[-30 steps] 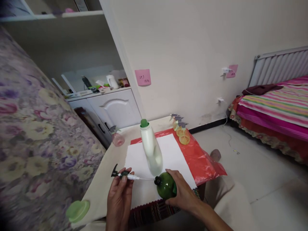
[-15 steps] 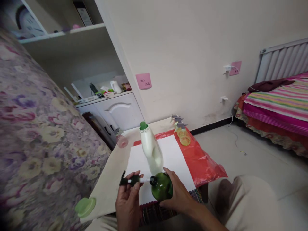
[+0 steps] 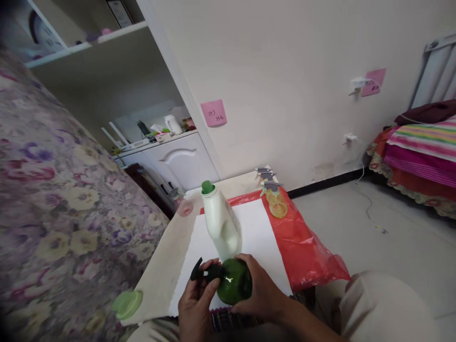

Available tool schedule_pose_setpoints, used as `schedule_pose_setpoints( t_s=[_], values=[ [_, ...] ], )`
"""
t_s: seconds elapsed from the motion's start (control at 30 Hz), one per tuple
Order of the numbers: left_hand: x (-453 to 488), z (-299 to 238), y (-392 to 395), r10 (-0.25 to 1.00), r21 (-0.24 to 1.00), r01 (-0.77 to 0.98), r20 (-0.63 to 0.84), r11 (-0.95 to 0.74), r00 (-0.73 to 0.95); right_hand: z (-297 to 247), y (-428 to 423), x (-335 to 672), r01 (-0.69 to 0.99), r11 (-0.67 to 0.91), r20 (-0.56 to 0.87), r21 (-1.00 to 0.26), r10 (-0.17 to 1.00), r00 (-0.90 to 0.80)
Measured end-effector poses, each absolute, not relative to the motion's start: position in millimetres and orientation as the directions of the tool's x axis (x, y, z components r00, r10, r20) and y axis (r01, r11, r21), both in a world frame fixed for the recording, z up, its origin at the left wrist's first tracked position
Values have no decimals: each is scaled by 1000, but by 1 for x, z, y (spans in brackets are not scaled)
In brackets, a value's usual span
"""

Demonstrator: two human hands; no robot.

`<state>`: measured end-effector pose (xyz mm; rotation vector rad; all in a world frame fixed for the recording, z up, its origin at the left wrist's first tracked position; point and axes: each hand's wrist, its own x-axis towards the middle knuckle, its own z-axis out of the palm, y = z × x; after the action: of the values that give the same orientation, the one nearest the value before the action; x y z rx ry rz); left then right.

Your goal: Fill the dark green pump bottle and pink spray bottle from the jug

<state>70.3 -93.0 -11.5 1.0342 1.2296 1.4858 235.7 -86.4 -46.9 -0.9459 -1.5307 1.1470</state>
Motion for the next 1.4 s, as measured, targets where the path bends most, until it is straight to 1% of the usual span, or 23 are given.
schedule_pose_setpoints(
  t_s=[0.13,0.33,0.57,0.73,0.93,1.07,1.4],
  values=[
    [77,-20,-90,975,996,-80,27,-46,-221,-61,-87,238,12,218,211,-976,957,-201],
    [88,-13,-85,977,997,-79,-1,-16,-215,-69,-86,243,70,238,227,-969,964,-140],
    [93,-17,-78,987,998,-62,-5,-5,-161,-74,-93,254,216,304,292,-928,952,-86],
    [91,-20,-73,985,1000,28,3,2,-171,-76,-96,255,279,317,309,-907,948,-73],
    [92,-16,-71,975,989,140,82,-53,-206,-76,-95,248,321,310,318,-895,948,-31],
    [93,-10,-71,977,986,162,70,-37,-203,-79,-93,244,315,318,329,-894,944,-20],
    [82,-11,-68,984,977,212,68,-32,-167,-84,-94,239,215,300,292,-929,954,-71]
  ],
)
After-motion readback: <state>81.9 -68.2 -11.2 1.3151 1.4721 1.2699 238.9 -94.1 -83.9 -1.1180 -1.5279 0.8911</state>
